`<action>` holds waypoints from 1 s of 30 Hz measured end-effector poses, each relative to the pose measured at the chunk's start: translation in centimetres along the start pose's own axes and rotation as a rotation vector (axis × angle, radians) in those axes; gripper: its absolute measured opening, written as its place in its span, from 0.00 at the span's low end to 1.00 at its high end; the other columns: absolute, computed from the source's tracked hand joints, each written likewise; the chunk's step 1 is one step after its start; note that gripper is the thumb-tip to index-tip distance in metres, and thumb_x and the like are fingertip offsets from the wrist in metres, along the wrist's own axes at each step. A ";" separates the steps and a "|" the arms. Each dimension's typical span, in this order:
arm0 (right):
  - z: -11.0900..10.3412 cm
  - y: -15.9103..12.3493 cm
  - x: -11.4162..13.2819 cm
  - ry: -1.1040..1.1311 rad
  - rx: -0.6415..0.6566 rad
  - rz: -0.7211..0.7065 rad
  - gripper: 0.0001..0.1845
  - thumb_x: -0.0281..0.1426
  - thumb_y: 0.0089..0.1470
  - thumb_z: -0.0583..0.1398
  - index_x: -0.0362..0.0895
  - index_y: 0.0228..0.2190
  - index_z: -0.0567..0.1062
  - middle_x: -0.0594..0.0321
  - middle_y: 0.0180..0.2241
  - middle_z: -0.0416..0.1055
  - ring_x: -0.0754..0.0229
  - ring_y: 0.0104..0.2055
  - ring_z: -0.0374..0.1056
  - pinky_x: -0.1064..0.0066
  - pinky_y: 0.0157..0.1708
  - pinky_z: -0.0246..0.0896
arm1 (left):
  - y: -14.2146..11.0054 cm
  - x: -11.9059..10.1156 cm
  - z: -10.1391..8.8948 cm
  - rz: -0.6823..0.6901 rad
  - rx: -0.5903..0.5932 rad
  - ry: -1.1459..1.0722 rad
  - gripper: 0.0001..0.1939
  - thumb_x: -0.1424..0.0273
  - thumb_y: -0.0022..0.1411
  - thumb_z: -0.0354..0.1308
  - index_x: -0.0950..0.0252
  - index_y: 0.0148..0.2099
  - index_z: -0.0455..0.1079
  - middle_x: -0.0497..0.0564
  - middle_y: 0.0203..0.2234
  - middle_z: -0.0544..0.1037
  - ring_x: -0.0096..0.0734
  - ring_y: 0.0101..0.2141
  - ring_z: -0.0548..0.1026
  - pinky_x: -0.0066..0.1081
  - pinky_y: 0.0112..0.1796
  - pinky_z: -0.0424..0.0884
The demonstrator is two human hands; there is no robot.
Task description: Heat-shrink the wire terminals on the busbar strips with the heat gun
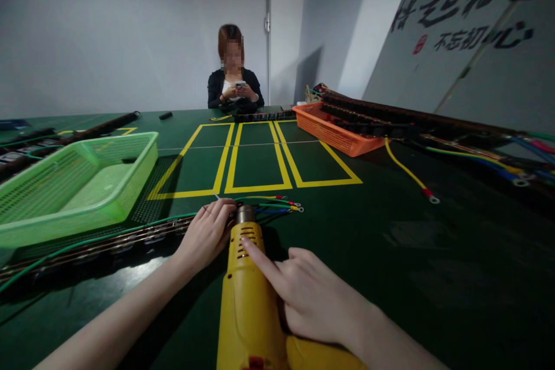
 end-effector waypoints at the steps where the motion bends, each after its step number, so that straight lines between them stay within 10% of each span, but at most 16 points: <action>1: -0.2 -0.1 0.0 0.010 -0.016 0.014 0.51 0.21 0.43 0.51 0.41 0.63 0.29 0.61 0.35 0.72 0.57 0.34 0.66 0.64 0.39 0.53 | 0.0 0.0 0.0 0.001 0.003 -0.002 0.11 0.72 0.64 0.44 0.64 0.48 0.60 0.57 0.46 0.69 0.39 0.45 0.70 0.37 0.43 0.66; 30: 0.0 -3.7 -3.9 0.095 0.051 0.111 0.49 0.23 0.46 0.53 0.44 0.64 0.33 0.54 0.38 0.73 0.54 0.36 0.70 0.66 0.35 0.57 | -0.3 0.6 0.1 -0.014 0.023 0.028 0.10 0.65 0.68 0.43 0.62 0.48 0.59 0.54 0.47 0.69 0.39 0.46 0.70 0.38 0.42 0.67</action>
Point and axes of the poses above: each hand's wrist, its own y-axis towards the middle knuckle, its own z-axis out of the palm, x = y × z, the point moved 7 cm from there along y, towards the middle knuckle
